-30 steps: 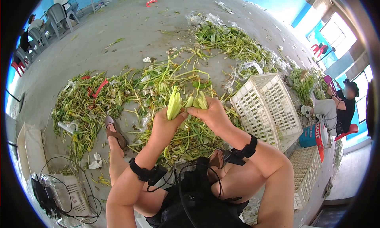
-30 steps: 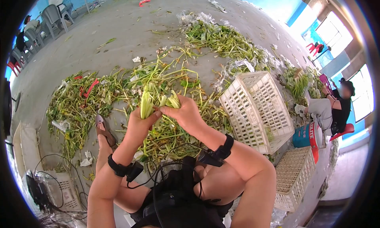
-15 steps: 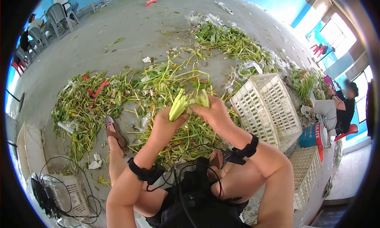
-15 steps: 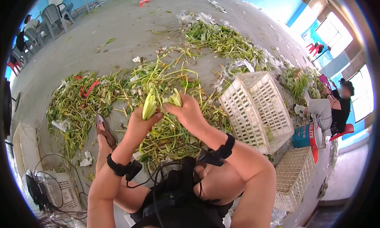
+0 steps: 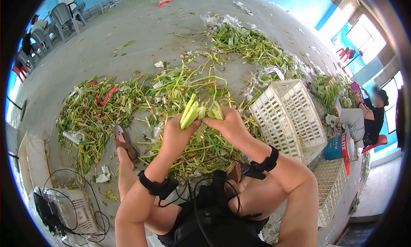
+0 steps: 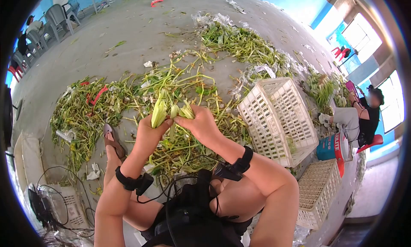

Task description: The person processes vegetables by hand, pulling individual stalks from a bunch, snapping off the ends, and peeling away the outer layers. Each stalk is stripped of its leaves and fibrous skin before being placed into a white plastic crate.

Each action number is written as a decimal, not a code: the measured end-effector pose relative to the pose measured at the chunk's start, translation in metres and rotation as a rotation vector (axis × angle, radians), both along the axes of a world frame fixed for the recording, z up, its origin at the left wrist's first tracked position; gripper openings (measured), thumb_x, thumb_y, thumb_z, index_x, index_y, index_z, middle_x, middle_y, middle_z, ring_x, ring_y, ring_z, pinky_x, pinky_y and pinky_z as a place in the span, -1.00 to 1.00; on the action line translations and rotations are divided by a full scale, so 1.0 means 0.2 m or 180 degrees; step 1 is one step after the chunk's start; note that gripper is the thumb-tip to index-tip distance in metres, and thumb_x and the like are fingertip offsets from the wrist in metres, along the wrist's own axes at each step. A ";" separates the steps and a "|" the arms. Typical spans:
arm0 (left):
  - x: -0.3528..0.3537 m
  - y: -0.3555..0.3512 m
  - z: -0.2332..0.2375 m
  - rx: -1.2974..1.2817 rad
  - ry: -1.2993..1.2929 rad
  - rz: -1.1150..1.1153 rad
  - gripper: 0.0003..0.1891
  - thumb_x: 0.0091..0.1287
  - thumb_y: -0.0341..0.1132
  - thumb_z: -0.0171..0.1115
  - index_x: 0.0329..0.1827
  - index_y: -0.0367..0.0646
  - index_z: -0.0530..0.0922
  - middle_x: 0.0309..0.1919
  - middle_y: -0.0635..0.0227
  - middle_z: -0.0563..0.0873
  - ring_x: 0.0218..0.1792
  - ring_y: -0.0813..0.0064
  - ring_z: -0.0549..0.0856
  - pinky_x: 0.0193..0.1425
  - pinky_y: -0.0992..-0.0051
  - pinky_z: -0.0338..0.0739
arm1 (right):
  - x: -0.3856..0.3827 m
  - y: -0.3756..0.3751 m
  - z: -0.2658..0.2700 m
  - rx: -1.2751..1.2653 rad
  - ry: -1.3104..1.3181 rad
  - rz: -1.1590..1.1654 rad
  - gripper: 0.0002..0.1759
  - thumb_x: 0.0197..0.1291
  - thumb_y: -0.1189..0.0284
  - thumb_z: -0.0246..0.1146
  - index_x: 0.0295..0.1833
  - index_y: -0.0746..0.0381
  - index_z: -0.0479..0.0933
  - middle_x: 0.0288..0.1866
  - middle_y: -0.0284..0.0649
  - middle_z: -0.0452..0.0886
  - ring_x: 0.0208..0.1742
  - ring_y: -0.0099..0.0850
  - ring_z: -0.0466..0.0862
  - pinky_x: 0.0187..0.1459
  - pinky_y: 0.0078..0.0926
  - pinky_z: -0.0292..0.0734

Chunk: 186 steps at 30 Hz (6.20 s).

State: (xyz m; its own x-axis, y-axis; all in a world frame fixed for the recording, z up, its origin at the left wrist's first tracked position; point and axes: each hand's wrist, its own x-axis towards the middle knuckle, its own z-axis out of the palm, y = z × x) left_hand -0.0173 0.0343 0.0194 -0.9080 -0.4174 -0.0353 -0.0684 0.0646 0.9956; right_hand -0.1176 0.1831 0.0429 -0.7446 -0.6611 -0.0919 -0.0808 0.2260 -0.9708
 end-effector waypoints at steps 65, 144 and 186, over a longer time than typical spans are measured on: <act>0.00 -0.07 0.03 0.2058 -0.0009 -0.0401 -0.78 0.19 -0.53 0.31 -0.10 -0.23 0.55 -0.49 0.46 0.56 -0.61 0.65 0.45 -0.53 0.62 0.31 | -0.02 0.01 0.04 -0.0633 -0.1753 0.0472 -0.90 0.09 0.48 0.31 -0.36 0.26 0.53 -0.59 -0.45 0.45 -0.63 -0.65 0.38 -0.48 -0.59 0.34; -0.03 0.05 0.00 0.1801 0.0080 -0.0466 -0.50 0.49 -0.01 -0.02 0.34 -0.14 0.30 -0.19 0.40 0.58 -0.57 0.68 0.39 -0.52 0.63 0.28 | 0.02 -0.02 0.00 -0.0430 -0.1416 0.0025 -0.69 0.05 0.35 0.46 -0.22 0.27 0.51 -0.48 -0.42 0.52 -0.53 -0.63 0.41 -0.50 -0.63 0.27; 0.00 0.01 0.01 0.1566 0.0006 -0.0350 -0.83 0.35 -0.33 0.24 -0.11 -0.23 0.55 -0.50 0.49 0.57 -0.57 0.74 0.34 -0.50 0.64 0.20 | -0.02 0.00 0.05 -0.0721 -0.0972 -0.0246 -0.80 0.09 0.41 0.40 -0.23 0.29 0.60 -0.57 -0.44 0.50 -0.57 -0.67 0.38 -0.52 -0.65 0.19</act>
